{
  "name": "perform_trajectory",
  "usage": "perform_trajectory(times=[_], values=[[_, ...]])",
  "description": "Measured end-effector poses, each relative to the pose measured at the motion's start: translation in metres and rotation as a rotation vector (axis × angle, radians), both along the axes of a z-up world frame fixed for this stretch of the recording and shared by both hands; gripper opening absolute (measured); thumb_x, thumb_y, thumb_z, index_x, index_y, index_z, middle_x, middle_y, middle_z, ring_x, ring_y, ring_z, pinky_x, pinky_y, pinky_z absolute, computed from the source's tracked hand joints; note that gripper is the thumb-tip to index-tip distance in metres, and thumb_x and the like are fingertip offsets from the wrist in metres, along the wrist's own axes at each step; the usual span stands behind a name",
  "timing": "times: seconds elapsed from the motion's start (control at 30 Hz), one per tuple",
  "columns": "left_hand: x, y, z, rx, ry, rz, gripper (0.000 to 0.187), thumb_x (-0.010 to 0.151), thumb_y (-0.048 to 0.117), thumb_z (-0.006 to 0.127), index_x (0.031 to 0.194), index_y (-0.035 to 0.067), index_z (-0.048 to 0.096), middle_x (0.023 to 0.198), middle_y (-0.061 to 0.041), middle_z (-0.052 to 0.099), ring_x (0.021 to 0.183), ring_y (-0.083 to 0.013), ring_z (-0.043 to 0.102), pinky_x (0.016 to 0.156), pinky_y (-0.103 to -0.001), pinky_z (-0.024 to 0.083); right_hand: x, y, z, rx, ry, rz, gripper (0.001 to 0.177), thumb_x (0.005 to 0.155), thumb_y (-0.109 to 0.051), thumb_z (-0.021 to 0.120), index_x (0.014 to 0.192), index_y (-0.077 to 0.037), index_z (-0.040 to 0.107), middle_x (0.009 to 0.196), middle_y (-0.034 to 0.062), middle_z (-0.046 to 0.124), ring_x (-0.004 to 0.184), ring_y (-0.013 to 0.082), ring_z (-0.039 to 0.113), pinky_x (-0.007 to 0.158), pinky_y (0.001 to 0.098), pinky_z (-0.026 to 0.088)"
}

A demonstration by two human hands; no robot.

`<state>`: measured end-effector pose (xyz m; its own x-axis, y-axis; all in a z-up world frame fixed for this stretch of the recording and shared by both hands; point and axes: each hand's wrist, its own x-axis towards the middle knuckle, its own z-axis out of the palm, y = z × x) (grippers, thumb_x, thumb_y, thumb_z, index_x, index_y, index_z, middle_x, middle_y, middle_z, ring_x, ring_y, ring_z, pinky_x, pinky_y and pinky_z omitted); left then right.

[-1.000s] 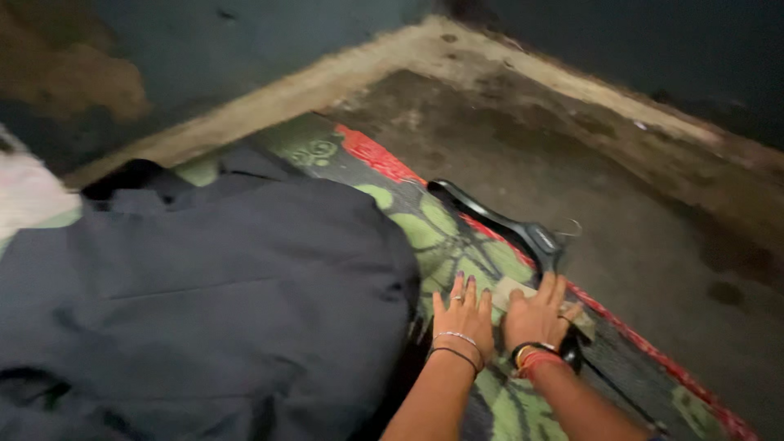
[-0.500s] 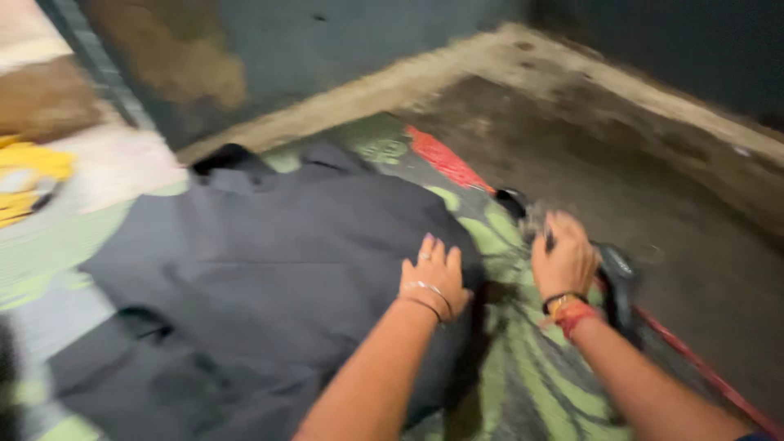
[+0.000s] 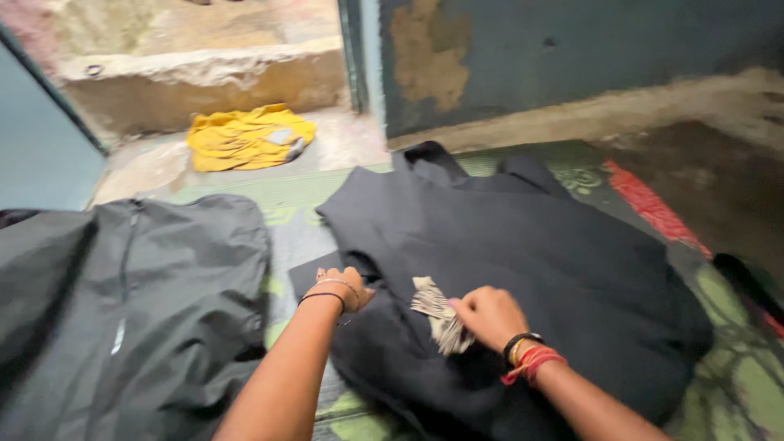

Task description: The person cleans the interior and exterior of a suit jacket using a cloth, then places it on a hanger, buttons it, and smooths it out.

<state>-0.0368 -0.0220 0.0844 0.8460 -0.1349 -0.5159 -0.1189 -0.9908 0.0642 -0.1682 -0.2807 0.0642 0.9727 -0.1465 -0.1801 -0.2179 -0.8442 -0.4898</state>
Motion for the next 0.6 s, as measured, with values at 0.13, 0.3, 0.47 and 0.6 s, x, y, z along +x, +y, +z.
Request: perform_trajectory(times=[0.13, 0.3, 0.47, 0.6], values=[[0.006, 0.053, -0.037, -0.062, -0.083, 0.049, 0.069, 0.094, 0.056, 0.063, 0.142, 0.007, 0.055, 0.149, -0.025, 0.053, 0.144, -0.04, 0.045, 0.12, -0.046, 0.035, 0.023, 0.014, -0.044, -0.004, -0.288, 0.06, 0.067, 0.071, -0.045, 0.087, 0.123, -0.007, 0.068, 0.119, 0.0195, 0.063, 0.107, 0.0381, 0.064, 0.088, 0.0431, 0.053], [0.002, 0.079, -0.089, -0.241, 0.072, 0.409, 0.078, 0.091, 0.057, 0.065, 0.146, 0.005, 0.045, 0.145, -0.025, 0.056, 0.132, -0.0421, 0.058, 0.105, -0.05, 0.053, -0.006, 0.062, -0.09, -0.041, -0.469, 0.081, 0.046, 0.068, -0.009, 0.075, 0.114, -0.013, 0.078, 0.115, 0.0141, 0.071, 0.108, 0.0389, 0.064, 0.091, 0.0482, 0.05], [0.001, 0.071, -0.124, -0.666, 0.016, 1.066, 0.094, 0.086, 0.049, 0.077, 0.147, -0.003, 0.028, 0.135, -0.026, 0.057, 0.119, -0.042, 0.064, 0.093, -0.051, 0.061, 0.004, 0.099, -0.038, 0.118, -0.687, -0.09, 0.028, 0.077, -0.004, 0.07, 0.104, -0.011, 0.077, 0.106, 0.0106, 0.073, 0.099, 0.0337, 0.066, 0.089, 0.0431, 0.052], [0.017, 0.06, -0.145, -0.745, -0.085, 1.43, 0.12, 0.074, 0.038, 0.094, 0.154, -0.002, 0.014, 0.127, -0.029, 0.059, 0.106, -0.0395, 0.067, 0.091, -0.046, 0.055, -0.007, 0.151, -0.016, 0.307, -0.577, 0.333, 0.027, 0.076, -0.004, 0.068, 0.101, -0.01, 0.077, 0.101, 0.0101, 0.074, 0.096, 0.0307, 0.069, 0.087, 0.0399, 0.053]])
